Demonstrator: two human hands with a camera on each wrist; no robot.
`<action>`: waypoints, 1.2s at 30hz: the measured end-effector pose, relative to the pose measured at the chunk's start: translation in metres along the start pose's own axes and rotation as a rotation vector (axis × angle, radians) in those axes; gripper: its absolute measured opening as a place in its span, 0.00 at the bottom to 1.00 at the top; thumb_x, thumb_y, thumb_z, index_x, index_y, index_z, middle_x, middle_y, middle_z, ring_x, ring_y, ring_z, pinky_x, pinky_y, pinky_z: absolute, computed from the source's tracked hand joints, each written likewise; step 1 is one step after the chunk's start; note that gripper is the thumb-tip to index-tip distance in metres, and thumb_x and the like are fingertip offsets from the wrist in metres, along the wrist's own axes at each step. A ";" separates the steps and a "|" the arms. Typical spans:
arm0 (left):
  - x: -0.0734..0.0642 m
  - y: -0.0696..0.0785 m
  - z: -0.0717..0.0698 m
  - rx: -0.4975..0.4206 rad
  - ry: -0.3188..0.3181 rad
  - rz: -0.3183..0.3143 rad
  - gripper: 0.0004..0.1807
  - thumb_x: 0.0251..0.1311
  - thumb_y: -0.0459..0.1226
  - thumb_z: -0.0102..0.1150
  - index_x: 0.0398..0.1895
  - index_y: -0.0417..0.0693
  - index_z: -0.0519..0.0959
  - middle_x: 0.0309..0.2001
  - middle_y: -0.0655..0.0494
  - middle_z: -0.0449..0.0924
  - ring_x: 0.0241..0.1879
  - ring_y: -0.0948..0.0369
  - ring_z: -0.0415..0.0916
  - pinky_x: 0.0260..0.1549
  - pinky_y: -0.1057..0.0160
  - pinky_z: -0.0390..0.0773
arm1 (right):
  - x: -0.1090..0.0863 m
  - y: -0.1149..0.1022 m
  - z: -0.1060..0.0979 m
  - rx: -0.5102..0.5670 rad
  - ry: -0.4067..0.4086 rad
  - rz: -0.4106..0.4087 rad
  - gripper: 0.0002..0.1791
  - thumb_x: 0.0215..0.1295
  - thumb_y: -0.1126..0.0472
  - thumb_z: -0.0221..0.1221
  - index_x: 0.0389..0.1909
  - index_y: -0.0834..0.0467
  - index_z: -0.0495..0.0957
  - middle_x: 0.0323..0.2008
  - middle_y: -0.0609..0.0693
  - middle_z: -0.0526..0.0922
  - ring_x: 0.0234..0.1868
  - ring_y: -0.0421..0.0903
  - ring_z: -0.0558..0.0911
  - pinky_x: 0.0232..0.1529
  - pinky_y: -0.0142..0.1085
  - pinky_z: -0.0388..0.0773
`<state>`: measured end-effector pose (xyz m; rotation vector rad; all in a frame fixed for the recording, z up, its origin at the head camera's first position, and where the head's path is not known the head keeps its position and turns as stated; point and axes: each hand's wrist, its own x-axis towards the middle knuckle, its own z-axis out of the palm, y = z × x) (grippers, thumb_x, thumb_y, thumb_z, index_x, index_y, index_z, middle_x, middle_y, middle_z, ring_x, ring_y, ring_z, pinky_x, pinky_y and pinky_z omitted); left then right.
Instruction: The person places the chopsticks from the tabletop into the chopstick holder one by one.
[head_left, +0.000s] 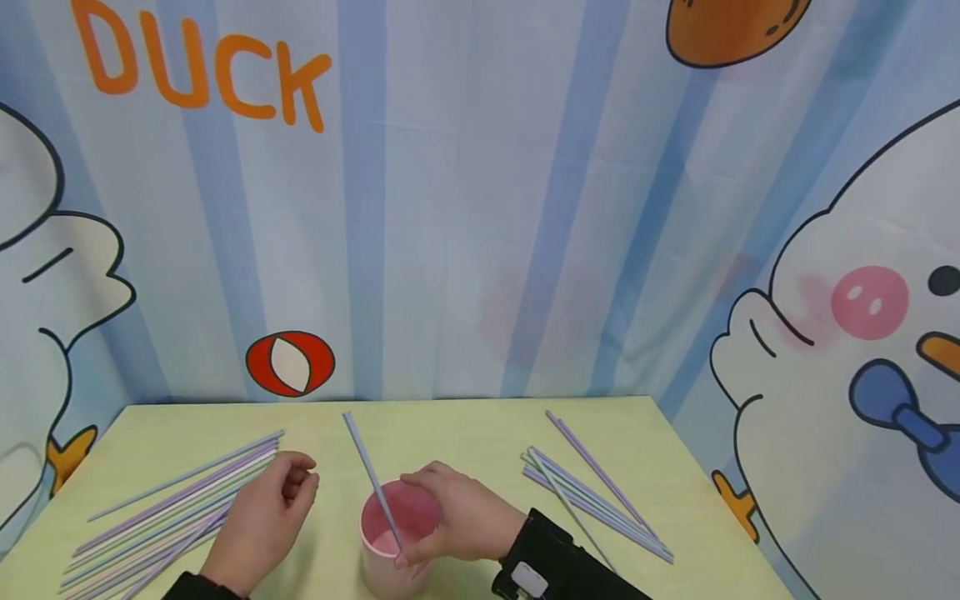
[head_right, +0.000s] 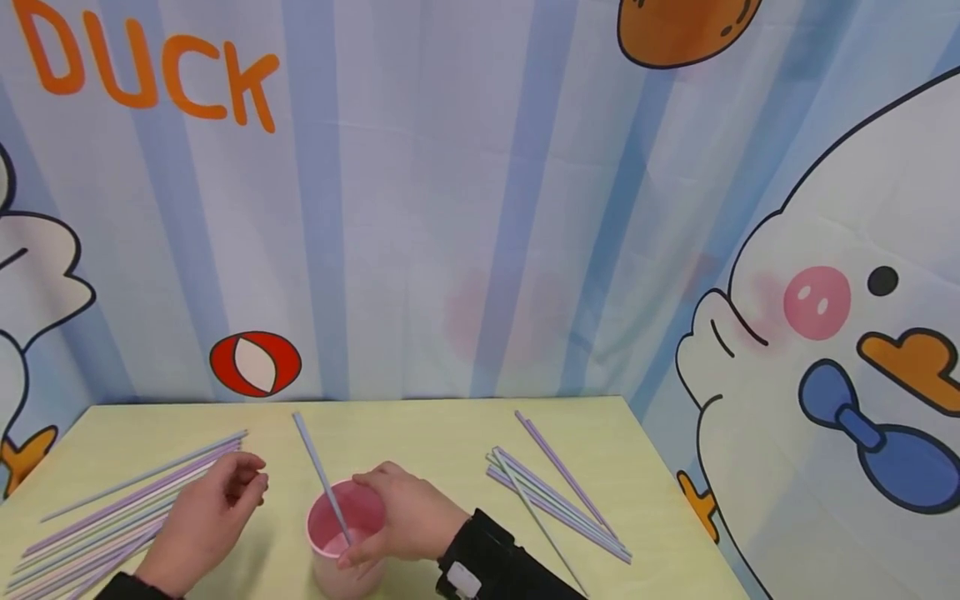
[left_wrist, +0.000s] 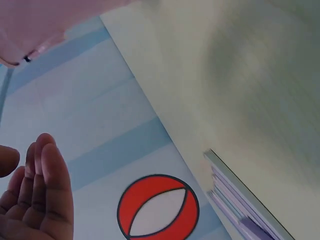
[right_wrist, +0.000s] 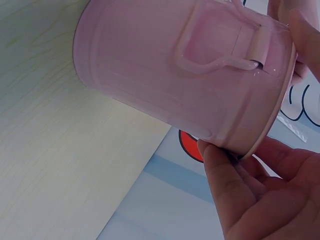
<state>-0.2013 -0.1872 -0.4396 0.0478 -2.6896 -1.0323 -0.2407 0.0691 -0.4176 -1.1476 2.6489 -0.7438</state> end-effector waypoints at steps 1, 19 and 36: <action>0.001 -0.006 -0.003 0.032 -0.002 0.000 0.14 0.64 0.46 0.46 0.46 0.46 0.70 0.32 0.59 0.73 0.31 0.63 0.69 0.30 0.63 0.71 | 0.000 0.000 0.000 0.002 -0.003 0.003 0.50 0.35 0.29 0.62 0.60 0.51 0.65 0.48 0.39 0.69 0.44 0.34 0.71 0.34 0.24 0.70; 0.008 -0.100 -0.042 0.617 -0.195 0.017 0.10 0.52 0.35 0.57 0.32 0.36 0.75 0.28 0.48 0.72 0.30 0.48 0.73 0.32 0.48 0.72 | 0.000 0.001 -0.003 0.032 -0.014 0.015 0.49 0.35 0.29 0.63 0.59 0.51 0.66 0.47 0.39 0.69 0.44 0.34 0.71 0.36 0.25 0.70; 0.007 -0.113 -0.037 0.660 -0.291 -0.061 0.05 0.58 0.29 0.46 0.31 0.36 0.72 0.28 0.47 0.72 0.32 0.47 0.72 0.34 0.46 0.71 | 0.000 -0.001 -0.002 0.020 -0.018 0.016 0.49 0.36 0.30 0.62 0.60 0.50 0.66 0.47 0.39 0.70 0.44 0.35 0.71 0.36 0.25 0.70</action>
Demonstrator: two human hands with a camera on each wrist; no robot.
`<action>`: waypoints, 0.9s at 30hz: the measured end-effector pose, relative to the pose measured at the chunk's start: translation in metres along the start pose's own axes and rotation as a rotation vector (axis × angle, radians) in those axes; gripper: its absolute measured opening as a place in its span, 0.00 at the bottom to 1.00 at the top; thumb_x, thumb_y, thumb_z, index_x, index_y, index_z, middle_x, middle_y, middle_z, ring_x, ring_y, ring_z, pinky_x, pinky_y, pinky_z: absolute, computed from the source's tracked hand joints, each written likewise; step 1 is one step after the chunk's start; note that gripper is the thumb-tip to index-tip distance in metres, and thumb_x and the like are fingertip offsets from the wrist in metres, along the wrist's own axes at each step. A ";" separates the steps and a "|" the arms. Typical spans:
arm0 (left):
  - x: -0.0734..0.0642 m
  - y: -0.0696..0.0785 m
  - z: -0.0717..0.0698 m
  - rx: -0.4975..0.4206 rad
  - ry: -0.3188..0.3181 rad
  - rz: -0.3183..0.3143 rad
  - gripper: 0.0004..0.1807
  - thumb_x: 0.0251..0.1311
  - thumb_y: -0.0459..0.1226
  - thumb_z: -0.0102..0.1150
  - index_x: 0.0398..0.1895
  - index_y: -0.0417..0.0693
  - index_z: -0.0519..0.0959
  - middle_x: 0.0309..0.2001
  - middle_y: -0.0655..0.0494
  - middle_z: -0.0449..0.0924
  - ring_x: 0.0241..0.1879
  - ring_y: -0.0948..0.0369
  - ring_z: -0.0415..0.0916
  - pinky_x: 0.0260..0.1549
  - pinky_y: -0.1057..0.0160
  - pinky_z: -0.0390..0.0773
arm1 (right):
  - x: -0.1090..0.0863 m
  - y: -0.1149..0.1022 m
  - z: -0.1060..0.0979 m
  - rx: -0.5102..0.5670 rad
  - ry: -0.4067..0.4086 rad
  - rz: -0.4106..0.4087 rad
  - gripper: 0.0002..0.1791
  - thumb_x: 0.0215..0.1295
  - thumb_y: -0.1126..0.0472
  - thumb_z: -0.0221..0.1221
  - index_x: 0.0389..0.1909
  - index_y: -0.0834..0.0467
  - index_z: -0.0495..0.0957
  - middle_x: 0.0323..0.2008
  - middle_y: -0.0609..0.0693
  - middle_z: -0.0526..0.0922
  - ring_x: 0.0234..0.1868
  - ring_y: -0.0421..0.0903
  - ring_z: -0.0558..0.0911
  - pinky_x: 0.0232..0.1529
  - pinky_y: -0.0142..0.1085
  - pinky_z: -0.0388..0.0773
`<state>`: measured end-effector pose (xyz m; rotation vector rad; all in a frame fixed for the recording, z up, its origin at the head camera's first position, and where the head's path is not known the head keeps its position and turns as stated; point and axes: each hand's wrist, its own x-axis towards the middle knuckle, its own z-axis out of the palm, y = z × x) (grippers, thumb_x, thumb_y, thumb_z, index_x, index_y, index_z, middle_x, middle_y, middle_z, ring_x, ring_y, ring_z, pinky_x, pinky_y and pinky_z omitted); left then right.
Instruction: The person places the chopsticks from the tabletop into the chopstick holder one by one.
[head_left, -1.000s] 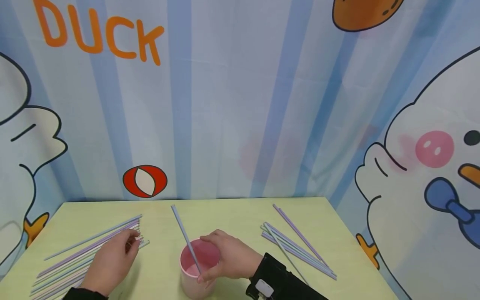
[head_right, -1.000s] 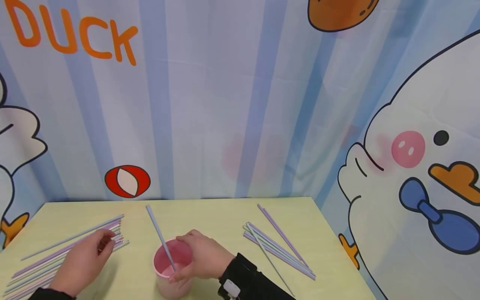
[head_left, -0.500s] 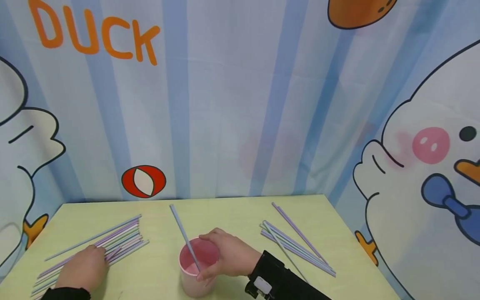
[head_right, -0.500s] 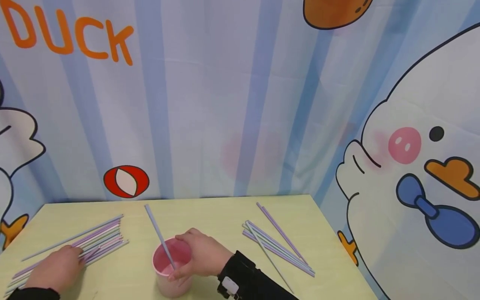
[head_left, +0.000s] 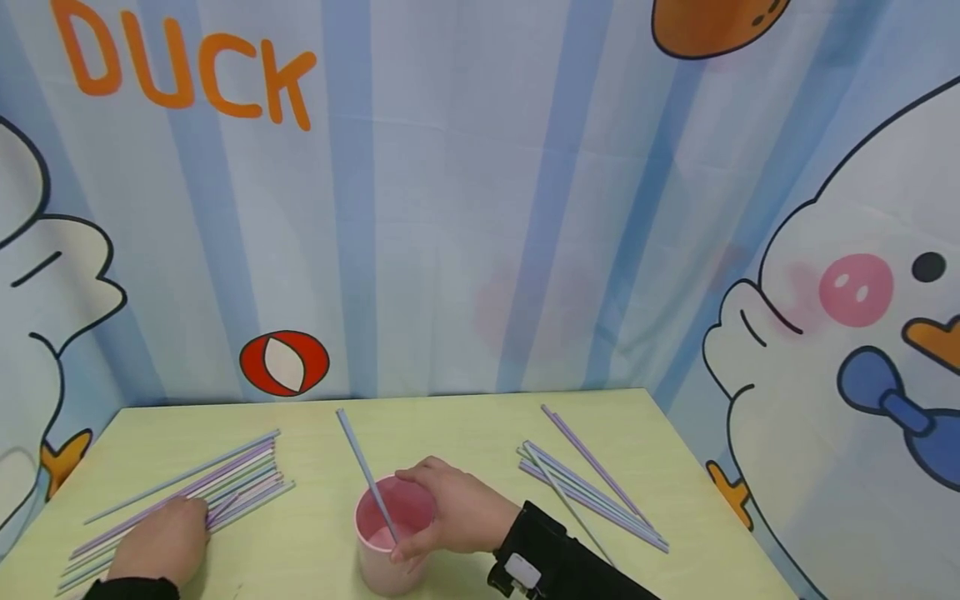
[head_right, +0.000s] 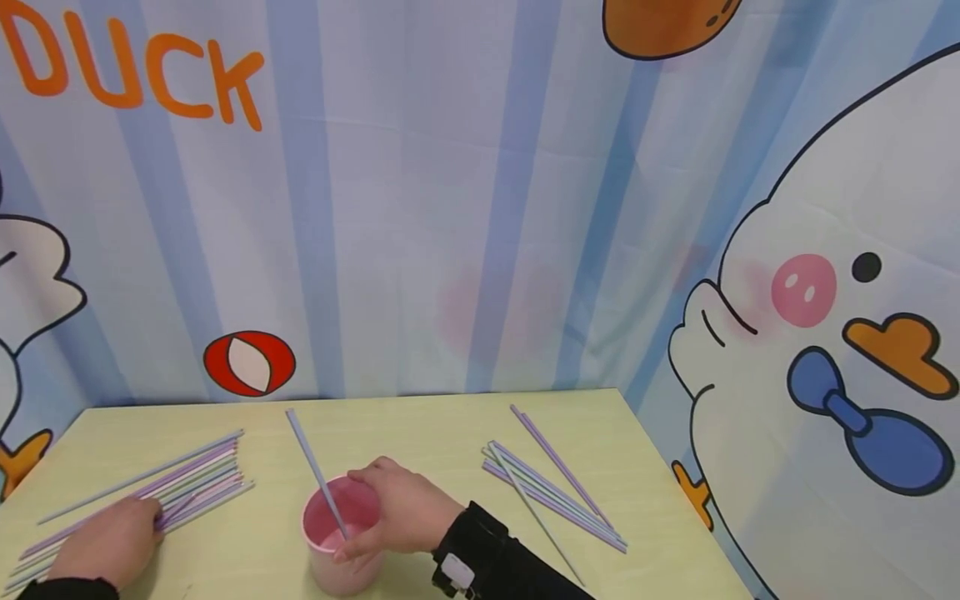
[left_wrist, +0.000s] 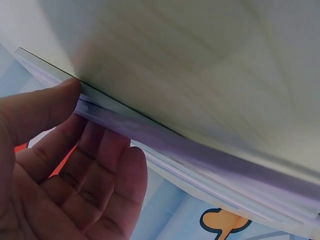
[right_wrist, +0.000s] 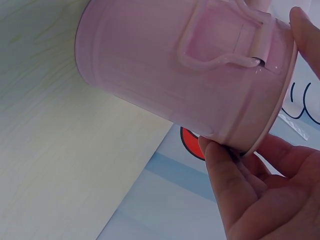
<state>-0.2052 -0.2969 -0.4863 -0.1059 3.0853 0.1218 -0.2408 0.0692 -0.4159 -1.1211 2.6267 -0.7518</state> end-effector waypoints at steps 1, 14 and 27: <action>0.000 0.000 0.000 -0.005 0.001 -0.002 0.05 0.59 0.29 0.45 0.32 0.36 0.72 0.28 0.47 0.71 0.32 0.48 0.72 0.34 0.46 0.71 | 0.000 0.000 0.000 -0.002 0.000 -0.003 0.48 0.36 0.30 0.62 0.60 0.50 0.66 0.47 0.39 0.70 0.44 0.35 0.71 0.36 0.25 0.70; 0.000 0.003 0.001 -0.021 -0.059 -0.055 0.05 0.60 0.29 0.43 0.32 0.38 0.71 0.25 0.52 0.68 0.27 0.56 0.68 0.32 0.48 0.71 | 0.000 0.003 0.001 0.005 -0.014 0.011 0.49 0.35 0.29 0.62 0.60 0.50 0.65 0.47 0.39 0.69 0.44 0.35 0.71 0.35 0.24 0.70; -0.004 0.011 -0.029 -0.057 0.052 -0.006 0.09 0.59 0.30 0.48 0.40 0.33 0.71 0.30 0.46 0.72 0.33 0.47 0.73 0.33 0.47 0.72 | -0.001 -0.001 -0.001 -0.010 -0.010 0.008 0.49 0.36 0.29 0.61 0.60 0.51 0.66 0.47 0.39 0.69 0.44 0.34 0.71 0.35 0.24 0.69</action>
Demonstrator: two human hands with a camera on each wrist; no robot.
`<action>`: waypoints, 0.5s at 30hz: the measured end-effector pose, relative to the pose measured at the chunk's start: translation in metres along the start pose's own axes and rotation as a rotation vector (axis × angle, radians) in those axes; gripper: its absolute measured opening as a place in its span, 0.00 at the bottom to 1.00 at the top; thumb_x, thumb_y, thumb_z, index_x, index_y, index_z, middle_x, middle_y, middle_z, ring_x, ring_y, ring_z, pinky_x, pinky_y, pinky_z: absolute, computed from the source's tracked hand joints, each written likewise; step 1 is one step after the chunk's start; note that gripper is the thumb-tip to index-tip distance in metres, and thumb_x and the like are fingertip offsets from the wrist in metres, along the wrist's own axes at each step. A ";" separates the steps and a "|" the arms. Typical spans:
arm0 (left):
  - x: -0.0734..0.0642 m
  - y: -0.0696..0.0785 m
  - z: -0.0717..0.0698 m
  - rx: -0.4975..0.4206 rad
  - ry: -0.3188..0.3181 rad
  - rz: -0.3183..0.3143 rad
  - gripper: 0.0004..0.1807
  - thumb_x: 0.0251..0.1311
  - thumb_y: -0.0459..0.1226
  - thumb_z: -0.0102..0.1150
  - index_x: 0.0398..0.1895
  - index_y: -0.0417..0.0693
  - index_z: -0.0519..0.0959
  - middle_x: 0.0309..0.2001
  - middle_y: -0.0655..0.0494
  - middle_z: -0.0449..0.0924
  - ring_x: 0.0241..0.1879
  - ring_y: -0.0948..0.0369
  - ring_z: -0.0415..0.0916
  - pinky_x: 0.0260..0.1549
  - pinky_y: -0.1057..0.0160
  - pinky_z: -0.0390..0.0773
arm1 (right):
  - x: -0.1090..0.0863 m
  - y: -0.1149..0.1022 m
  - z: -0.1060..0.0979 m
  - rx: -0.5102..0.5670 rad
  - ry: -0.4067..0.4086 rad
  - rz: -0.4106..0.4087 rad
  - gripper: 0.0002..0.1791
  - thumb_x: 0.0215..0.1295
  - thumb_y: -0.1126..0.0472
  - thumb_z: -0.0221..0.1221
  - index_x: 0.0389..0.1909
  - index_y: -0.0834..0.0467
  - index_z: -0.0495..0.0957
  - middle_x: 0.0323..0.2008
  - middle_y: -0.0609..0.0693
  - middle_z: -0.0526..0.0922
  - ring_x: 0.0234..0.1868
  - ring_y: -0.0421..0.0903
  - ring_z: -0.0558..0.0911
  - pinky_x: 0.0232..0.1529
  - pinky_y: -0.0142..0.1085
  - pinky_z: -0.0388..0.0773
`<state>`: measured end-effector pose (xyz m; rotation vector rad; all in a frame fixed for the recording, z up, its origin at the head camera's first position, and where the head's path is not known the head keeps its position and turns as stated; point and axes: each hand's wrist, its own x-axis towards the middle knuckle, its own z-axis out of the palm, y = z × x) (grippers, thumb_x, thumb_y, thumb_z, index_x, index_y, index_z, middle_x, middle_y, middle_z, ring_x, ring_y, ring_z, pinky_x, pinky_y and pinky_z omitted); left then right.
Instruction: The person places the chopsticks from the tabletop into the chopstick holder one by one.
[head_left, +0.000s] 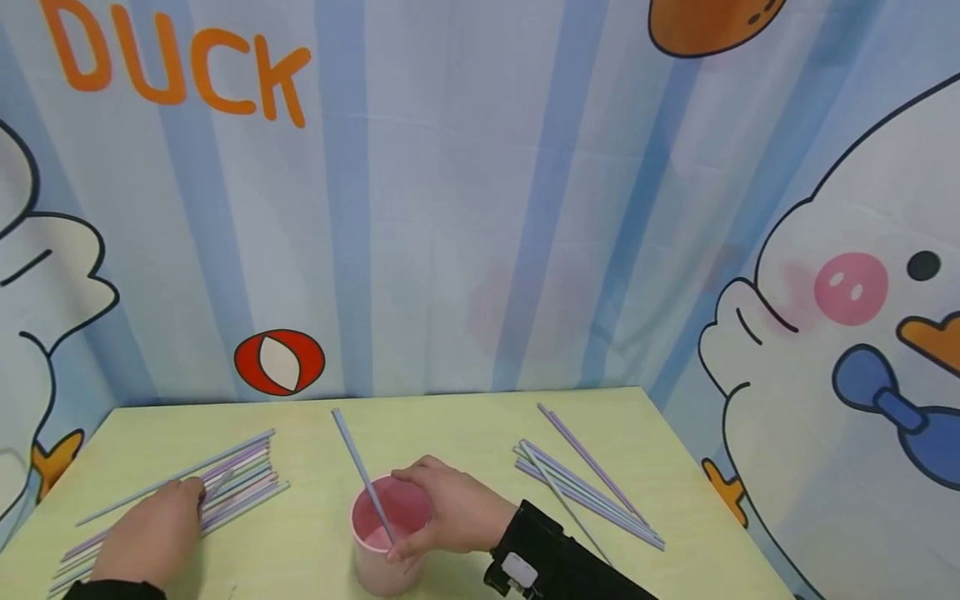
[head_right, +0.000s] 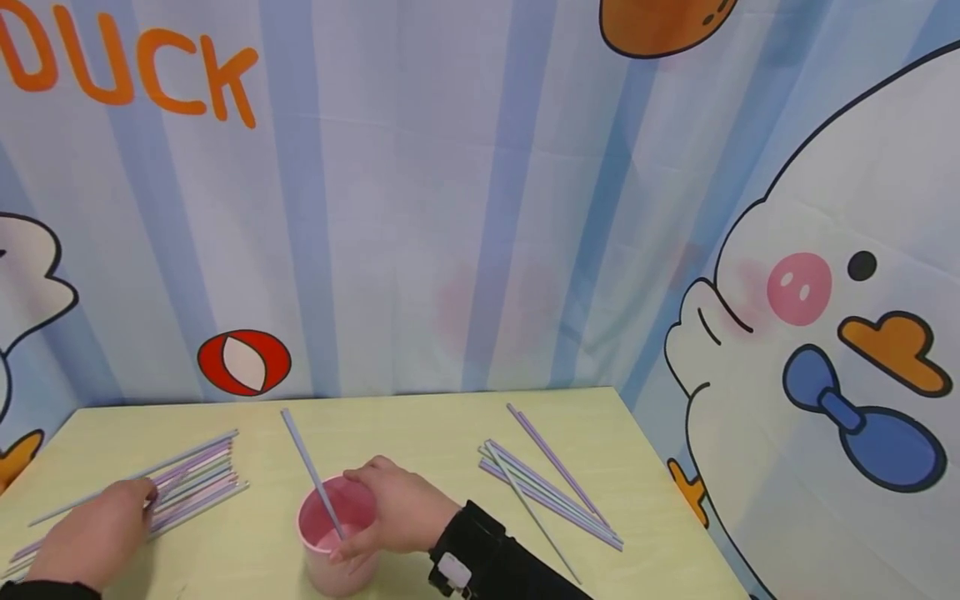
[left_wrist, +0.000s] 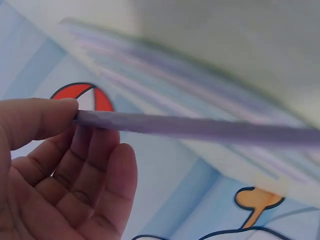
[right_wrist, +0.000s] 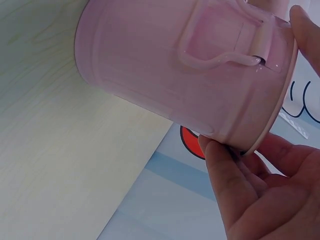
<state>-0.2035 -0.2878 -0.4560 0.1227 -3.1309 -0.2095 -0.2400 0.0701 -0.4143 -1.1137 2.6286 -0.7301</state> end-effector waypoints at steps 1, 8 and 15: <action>0.000 0.002 -0.004 -0.004 0.020 0.004 0.09 0.58 0.31 0.49 0.39 0.32 0.71 0.30 0.46 0.72 0.32 0.48 0.73 0.33 0.48 0.72 | 0.000 0.000 0.000 0.001 0.001 0.001 0.49 0.36 0.29 0.62 0.60 0.51 0.66 0.47 0.39 0.69 0.44 0.34 0.71 0.35 0.24 0.69; -0.003 0.018 -0.039 -0.114 0.109 -0.032 0.17 0.54 0.35 0.58 0.40 0.30 0.68 0.30 0.46 0.71 0.28 0.53 0.70 0.32 0.49 0.73 | -0.001 -0.001 -0.001 0.004 0.000 0.013 0.49 0.35 0.30 0.62 0.60 0.50 0.66 0.47 0.39 0.69 0.44 0.34 0.71 0.35 0.24 0.70; -0.011 0.036 -0.063 -0.274 0.277 -0.063 0.20 0.59 0.37 0.53 0.48 0.32 0.62 0.33 0.44 0.70 0.22 0.58 0.65 0.21 0.59 0.73 | 0.000 0.000 0.001 0.007 0.005 0.011 0.49 0.35 0.29 0.62 0.61 0.50 0.65 0.48 0.39 0.69 0.43 0.35 0.71 0.34 0.24 0.70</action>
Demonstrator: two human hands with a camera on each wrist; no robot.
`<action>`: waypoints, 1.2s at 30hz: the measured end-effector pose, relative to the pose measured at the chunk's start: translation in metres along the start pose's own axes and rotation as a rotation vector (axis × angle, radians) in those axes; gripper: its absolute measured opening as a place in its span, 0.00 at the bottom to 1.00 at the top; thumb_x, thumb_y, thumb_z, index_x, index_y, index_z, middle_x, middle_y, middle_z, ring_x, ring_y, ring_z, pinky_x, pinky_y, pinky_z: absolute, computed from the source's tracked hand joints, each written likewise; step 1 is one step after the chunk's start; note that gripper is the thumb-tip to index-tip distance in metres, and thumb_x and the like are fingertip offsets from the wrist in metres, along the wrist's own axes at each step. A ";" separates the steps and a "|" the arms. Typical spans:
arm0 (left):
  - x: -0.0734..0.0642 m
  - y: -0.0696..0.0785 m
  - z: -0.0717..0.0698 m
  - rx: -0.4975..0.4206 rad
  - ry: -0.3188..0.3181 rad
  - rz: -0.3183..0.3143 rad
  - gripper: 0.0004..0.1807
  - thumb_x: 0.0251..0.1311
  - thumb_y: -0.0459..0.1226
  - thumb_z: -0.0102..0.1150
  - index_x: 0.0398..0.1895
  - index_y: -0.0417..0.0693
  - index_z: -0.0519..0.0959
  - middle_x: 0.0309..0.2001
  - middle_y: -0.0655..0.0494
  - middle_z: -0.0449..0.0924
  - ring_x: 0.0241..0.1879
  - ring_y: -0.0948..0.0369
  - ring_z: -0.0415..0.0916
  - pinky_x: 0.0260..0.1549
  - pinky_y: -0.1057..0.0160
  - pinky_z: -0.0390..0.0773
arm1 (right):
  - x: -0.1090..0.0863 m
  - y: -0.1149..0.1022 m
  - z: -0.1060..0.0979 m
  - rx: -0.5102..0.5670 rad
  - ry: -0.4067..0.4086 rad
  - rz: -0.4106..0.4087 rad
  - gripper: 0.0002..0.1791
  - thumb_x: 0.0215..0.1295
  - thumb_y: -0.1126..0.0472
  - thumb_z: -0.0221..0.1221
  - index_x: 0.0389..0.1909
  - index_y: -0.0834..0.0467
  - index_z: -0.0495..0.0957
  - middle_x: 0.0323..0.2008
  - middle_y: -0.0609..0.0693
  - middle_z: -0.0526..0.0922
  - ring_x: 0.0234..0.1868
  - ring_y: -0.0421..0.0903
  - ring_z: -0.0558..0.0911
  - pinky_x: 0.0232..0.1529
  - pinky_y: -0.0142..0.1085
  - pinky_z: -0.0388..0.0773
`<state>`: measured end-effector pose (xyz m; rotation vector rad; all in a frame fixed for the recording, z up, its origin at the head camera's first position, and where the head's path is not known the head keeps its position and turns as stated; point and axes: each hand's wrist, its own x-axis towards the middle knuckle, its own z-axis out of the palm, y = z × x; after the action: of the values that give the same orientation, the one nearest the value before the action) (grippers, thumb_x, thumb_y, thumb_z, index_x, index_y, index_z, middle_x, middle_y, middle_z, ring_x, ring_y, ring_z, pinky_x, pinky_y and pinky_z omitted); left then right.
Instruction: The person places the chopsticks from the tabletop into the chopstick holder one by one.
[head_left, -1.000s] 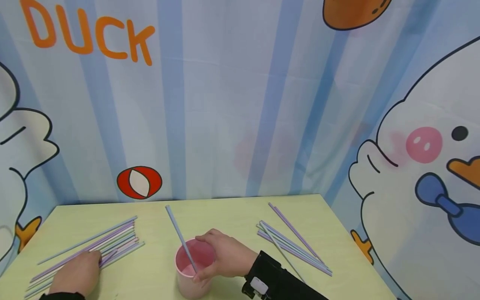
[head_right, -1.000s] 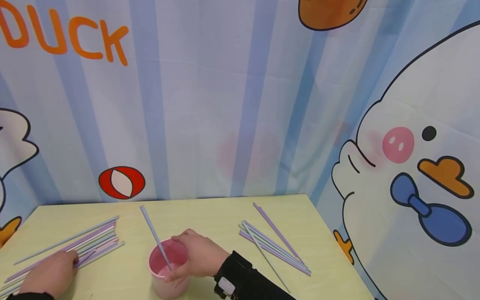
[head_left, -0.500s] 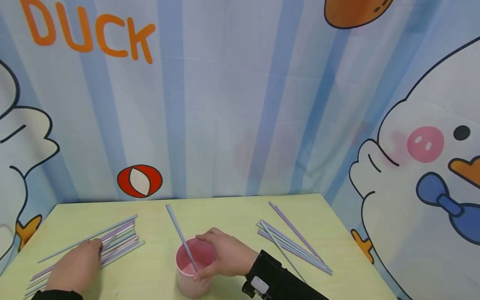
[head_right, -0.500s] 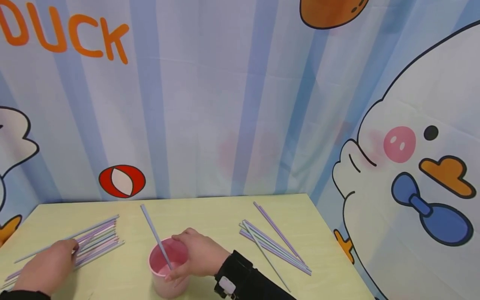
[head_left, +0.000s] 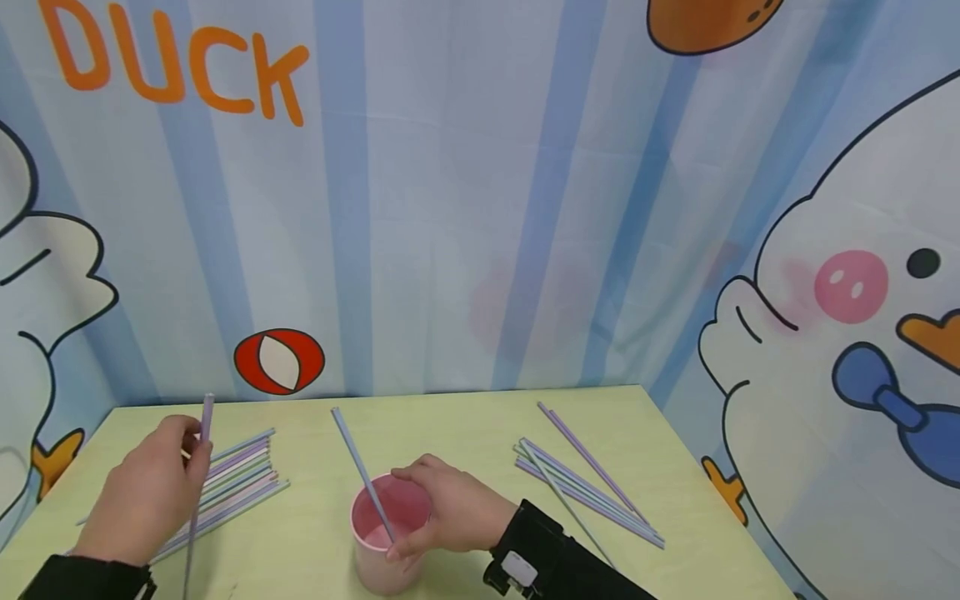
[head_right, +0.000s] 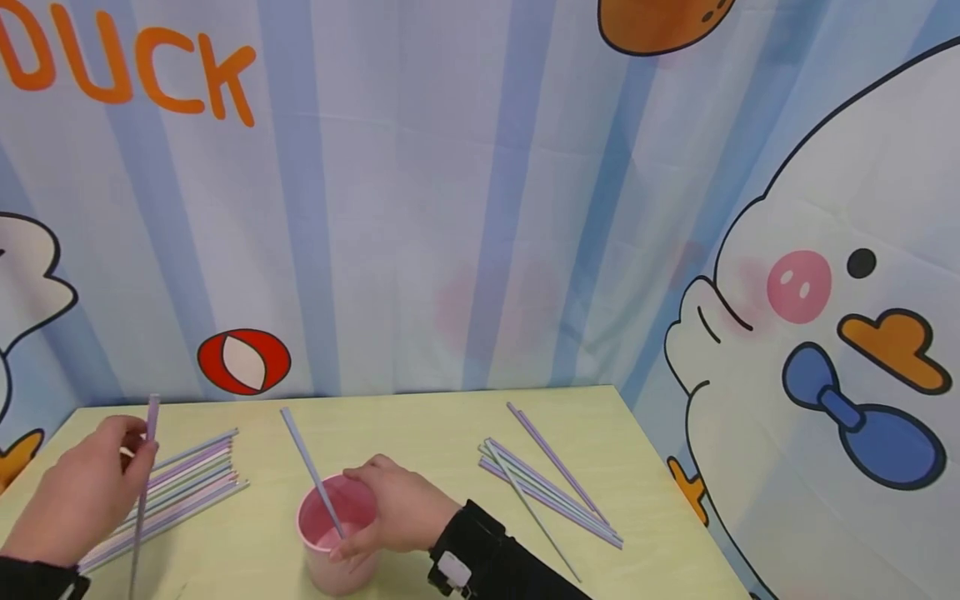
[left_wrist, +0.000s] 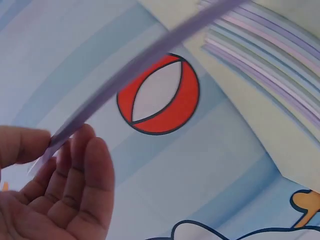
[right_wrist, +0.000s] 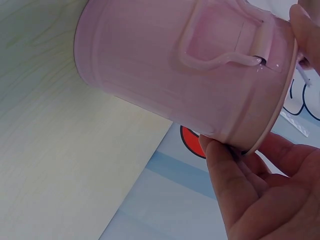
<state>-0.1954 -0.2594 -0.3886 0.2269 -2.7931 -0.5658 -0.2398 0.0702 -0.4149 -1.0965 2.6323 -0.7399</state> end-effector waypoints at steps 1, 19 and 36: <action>0.000 0.002 -0.002 -0.028 0.018 -0.005 0.20 0.61 0.37 0.51 0.49 0.32 0.61 0.34 0.43 0.70 0.22 0.58 0.66 0.21 0.59 0.74 | 0.000 0.000 0.000 0.002 0.001 0.000 0.49 0.35 0.29 0.62 0.61 0.49 0.65 0.48 0.39 0.69 0.43 0.35 0.71 0.34 0.24 0.70; -0.004 0.055 -0.035 -0.457 0.253 0.051 0.27 0.67 0.48 0.37 0.60 0.39 0.53 0.43 0.43 0.72 0.31 0.58 0.78 0.34 0.64 0.75 | 0.001 0.001 0.001 0.006 -0.002 0.002 0.49 0.36 0.29 0.62 0.61 0.49 0.65 0.47 0.39 0.69 0.43 0.34 0.71 0.34 0.24 0.70; -0.003 0.084 -0.008 -0.677 0.193 0.115 0.24 0.65 0.48 0.42 0.55 0.42 0.55 0.41 0.47 0.72 0.28 0.62 0.78 0.32 0.69 0.74 | 0.001 0.003 0.001 0.003 -0.003 0.004 0.49 0.35 0.30 0.63 0.60 0.50 0.65 0.47 0.39 0.69 0.42 0.34 0.71 0.34 0.24 0.70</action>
<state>-0.1980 -0.1851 -0.3483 -0.0244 -2.2549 -1.3241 -0.2421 0.0707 -0.4171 -1.0902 2.6288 -0.7405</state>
